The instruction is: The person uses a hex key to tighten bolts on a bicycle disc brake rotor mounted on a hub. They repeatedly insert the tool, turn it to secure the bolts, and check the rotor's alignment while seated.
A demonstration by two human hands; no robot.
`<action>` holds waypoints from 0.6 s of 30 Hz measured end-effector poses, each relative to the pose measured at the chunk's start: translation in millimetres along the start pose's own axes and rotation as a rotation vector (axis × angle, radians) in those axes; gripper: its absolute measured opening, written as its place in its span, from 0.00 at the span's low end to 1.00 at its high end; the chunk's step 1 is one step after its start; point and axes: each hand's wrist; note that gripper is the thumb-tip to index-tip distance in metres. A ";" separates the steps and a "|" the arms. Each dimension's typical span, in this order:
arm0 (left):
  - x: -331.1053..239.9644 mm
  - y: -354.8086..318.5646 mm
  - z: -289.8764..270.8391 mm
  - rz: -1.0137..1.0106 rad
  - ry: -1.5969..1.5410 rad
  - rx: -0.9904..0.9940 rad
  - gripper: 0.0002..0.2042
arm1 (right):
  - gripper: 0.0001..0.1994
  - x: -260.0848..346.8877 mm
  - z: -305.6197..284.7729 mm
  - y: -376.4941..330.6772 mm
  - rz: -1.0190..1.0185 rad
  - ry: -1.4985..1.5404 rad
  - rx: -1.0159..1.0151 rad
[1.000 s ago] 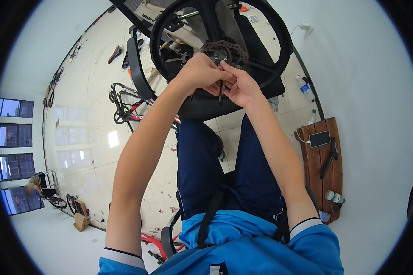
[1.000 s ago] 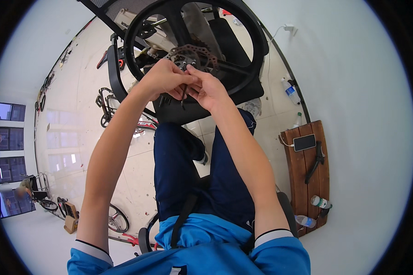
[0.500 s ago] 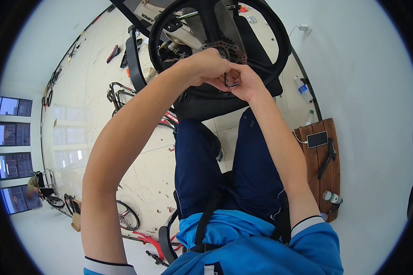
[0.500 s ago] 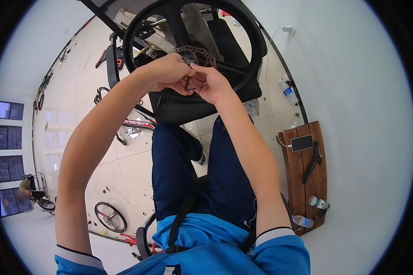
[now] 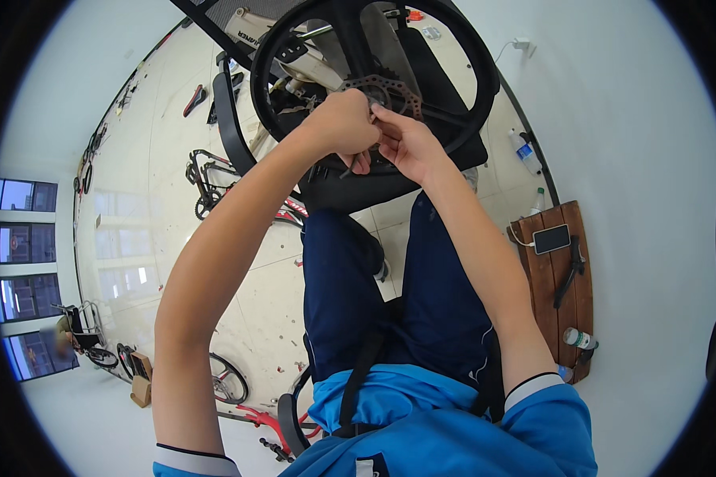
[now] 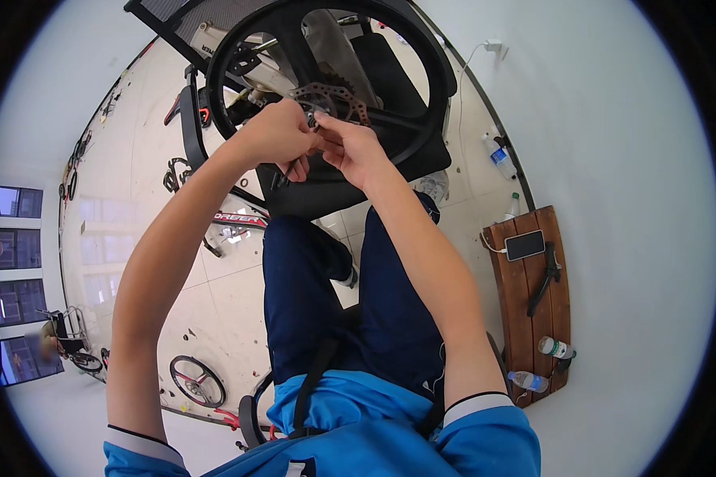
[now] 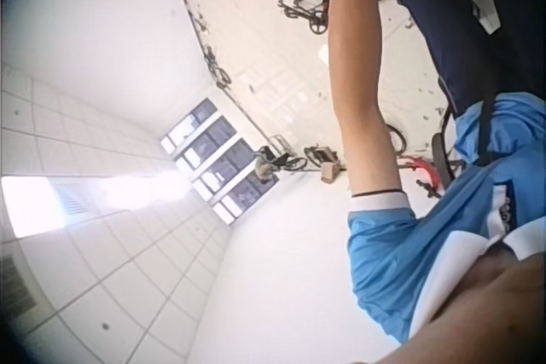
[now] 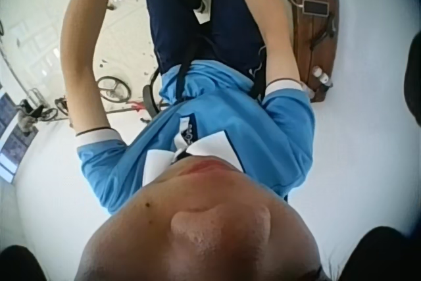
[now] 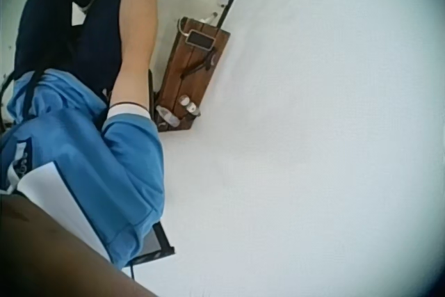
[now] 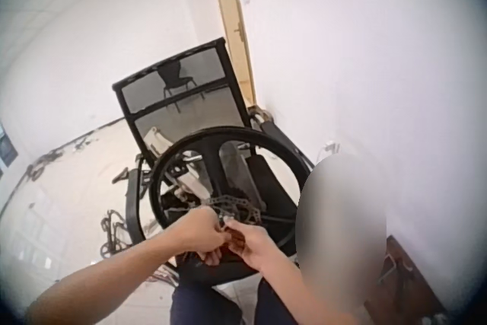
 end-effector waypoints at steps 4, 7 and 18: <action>-0.9 4.9 0.6 0.038 -0.226 0.121 0.16 | 0.07 3.1 -4.9 -6.0 0.013 0.031 0.082; 8.6 8.6 1.8 0.027 -0.388 0.167 0.16 | 0.08 2.8 -7.3 -4.1 0.046 0.065 0.134; 2.8 -2.9 8.6 0.114 0.083 -0.200 0.14 | 0.07 -10.1 -0.3 12.3 -0.040 0.153 0.034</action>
Point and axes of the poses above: each hand's wrist, its own y-axis towards the middle knuckle, its own z-axis out of the palm, x = y × z, and after that the axes turned 9 degrees about y, right-handed
